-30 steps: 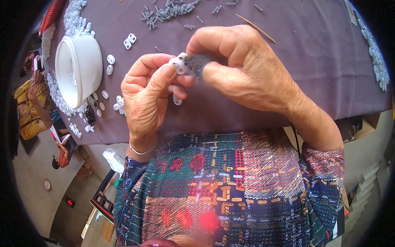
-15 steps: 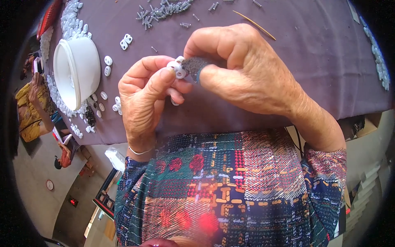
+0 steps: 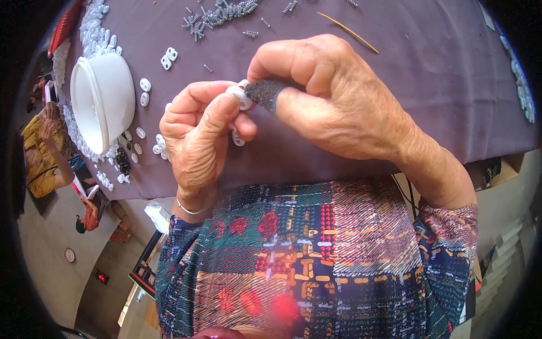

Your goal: The person assembles plastic cord locks by inserting metal springs into the plastic toggle components and pressing the parts together by hand.

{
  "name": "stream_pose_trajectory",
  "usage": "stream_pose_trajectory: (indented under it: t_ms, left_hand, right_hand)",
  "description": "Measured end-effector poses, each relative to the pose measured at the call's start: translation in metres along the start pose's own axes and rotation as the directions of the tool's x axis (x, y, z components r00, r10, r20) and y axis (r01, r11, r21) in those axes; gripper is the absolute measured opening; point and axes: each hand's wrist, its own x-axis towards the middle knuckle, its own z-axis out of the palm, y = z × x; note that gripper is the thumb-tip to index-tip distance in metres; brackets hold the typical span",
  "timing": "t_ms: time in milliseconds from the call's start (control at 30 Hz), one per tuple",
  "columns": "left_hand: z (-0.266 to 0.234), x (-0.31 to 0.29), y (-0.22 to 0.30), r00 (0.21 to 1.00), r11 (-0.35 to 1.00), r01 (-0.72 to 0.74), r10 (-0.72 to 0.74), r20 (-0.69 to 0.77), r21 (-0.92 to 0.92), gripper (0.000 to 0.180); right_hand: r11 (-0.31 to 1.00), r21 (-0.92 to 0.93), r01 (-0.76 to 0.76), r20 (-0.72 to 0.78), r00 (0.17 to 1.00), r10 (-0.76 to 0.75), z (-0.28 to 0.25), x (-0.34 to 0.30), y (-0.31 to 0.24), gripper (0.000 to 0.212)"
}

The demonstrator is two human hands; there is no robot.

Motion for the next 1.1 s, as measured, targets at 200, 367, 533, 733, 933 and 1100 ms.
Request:
stream_pose_trajectory:
  t_ms: [200,367,533,733,933,1100]
  left_hand:
    - [0.001,-0.001,-0.001,0.999,0.998,-0.048,0.048,-0.011,0.033,0.013]
    - [0.004,-0.001,-0.001,0.998,0.997,-0.061,0.063,-0.026,0.051,0.012]
    - [0.004,0.001,-0.001,0.997,0.996,-0.071,0.073,-0.032,0.058,0.013]
    - [0.002,0.002,0.002,0.999,0.999,-0.038,0.038,-0.004,0.005,0.013]
    - [-0.001,0.003,0.000,0.999,0.995,-0.036,0.037,0.006,-0.090,0.013]
    - [0.004,-0.001,0.002,0.999,0.993,0.017,-0.014,0.029,-0.120,0.013]
  right_hand:
    - [0.998,0.045,-0.035,0.023,0.999,0.034,0.001,0.001,-0.001,0.008]
    - [0.995,0.081,-0.050,0.039,0.998,0.047,0.001,0.000,-0.002,0.008]
    - [0.998,0.057,0.004,0.041,0.999,-0.007,0.001,0.003,0.001,0.008]
    - [0.962,-0.150,0.227,-0.028,0.972,-0.234,0.001,0.004,0.004,0.006]
    - [0.922,-0.318,0.220,-0.026,0.970,-0.240,0.006,0.000,-0.010,0.033]
    - [0.808,-0.486,0.334,-0.053,0.911,-0.409,0.015,0.000,-0.004,0.036]
